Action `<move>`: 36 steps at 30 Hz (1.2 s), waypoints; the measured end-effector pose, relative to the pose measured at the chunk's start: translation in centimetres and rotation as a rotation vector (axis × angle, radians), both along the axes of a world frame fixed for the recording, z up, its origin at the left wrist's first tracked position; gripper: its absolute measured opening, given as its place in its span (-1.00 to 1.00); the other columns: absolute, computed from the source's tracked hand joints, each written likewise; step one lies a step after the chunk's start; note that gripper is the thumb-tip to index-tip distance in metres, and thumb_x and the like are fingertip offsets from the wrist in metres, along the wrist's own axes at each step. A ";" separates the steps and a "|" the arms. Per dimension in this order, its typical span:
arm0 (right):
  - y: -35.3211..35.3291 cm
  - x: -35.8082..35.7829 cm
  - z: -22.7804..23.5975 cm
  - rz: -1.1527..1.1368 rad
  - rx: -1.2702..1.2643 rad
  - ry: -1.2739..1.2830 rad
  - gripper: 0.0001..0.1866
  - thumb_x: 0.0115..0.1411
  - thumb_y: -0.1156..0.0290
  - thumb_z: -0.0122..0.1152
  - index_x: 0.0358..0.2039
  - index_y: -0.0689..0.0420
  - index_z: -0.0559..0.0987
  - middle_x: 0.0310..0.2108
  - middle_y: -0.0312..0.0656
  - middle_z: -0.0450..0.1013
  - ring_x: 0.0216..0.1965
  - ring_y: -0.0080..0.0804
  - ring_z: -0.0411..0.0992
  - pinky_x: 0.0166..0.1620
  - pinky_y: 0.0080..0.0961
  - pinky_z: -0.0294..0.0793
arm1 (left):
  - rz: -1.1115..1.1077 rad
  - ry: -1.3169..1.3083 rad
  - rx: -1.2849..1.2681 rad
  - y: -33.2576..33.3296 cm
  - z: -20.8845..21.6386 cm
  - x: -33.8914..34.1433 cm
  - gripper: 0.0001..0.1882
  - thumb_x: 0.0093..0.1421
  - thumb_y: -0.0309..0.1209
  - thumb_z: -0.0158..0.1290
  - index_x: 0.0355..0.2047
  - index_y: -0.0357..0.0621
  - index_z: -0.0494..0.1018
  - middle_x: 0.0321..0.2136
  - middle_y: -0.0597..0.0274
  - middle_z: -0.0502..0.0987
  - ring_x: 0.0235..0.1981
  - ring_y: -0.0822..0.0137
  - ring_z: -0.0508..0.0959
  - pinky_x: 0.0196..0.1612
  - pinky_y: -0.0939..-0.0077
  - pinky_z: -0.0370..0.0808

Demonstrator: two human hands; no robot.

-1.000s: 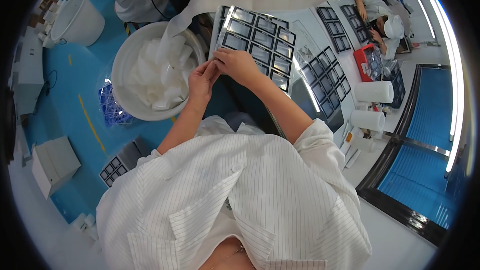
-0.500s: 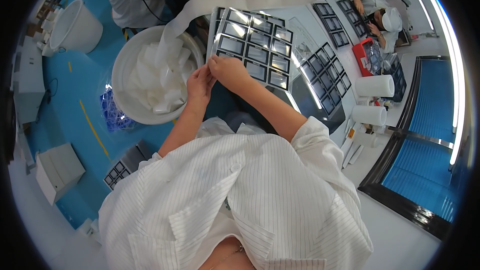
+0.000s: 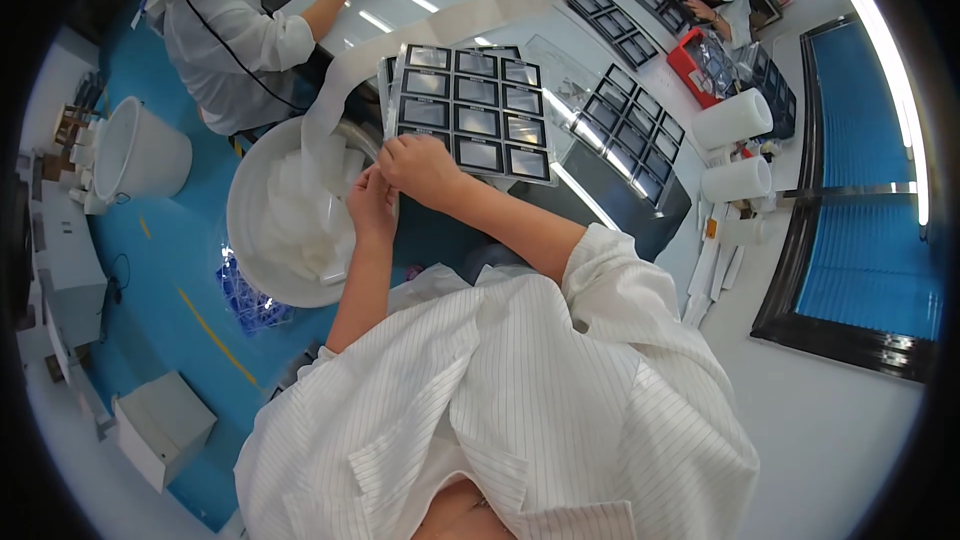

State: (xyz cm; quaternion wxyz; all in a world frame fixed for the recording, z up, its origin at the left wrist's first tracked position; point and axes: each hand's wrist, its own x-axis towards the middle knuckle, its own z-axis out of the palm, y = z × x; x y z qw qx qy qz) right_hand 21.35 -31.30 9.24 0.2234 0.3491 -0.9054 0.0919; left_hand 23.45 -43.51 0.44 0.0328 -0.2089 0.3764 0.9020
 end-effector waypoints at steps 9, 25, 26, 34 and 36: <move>4.2 5.5 0.7 0.059 -0.090 -0.005 -0.85 -0.11 0.44 0.15 -0.46 0.14 0.50 -0.41 -0.27 0.44 -0.34 -0.38 0.47 -0.27 -0.51 0.47 | -0.175 0.107 -0.375 1.0 3.1 -0.8 -0.80 0.24 -0.34 0.06 -0.34 -0.26 0.41 -0.52 0.27 0.47 -0.61 0.49 0.43 -0.50 0.69 0.39; 33.6 17.8 -4.1 -0.893 -1.348 -0.880 -0.61 0.18 0.23 0.23 -0.04 0.16 0.50 -0.34 -0.39 0.44 -0.36 -0.71 0.32 -0.29 -0.76 0.29 | -1.078 -0.010 0.017 8.0 6.8 6.5 -0.90 0.24 -0.49 0.03 -0.25 -0.20 0.38 -0.22 0.01 0.56 -0.21 0.22 0.61 -0.25 0.55 0.60; 35.4 20.2 -4.7 -0.836 -1.459 -0.803 -0.68 0.19 0.31 0.22 -0.06 0.12 0.53 -0.37 -0.43 0.43 -0.39 -0.73 0.30 -0.32 -0.78 0.26 | -1.106 -0.013 0.019 9.1 6.8 6.8 -0.90 0.24 -0.49 0.03 -0.25 -0.20 0.38 -0.22 0.01 0.56 -0.21 0.22 0.61 -0.25 0.55 0.60; 41.0 31.0 -6.1 -1.073 -1.163 -0.913 -0.65 0.20 0.30 0.21 -0.04 0.16 0.57 -0.42 -0.49 0.44 -0.44 -0.75 0.27 -0.36 -0.75 0.28 | -1.725 0.100 -0.036 16.2 4.6 12.3 -0.82 0.21 -0.46 0.07 -0.26 -0.36 0.51 -0.33 0.03 0.60 -0.32 0.33 0.62 -0.22 0.54 0.58; 40.8 32.9 -7.1 -1.150 -0.705 -0.620 -0.61 0.14 0.19 0.24 -0.10 0.17 0.58 -0.27 -0.24 0.53 -0.26 -0.34 0.44 -0.14 -0.48 0.39 | -1.784 0.076 -0.002 17.0 4.1 13.3 -0.82 0.22 -0.46 0.07 -0.27 -0.37 0.52 -0.34 0.02 0.60 -0.34 0.33 0.62 -0.22 0.54 0.58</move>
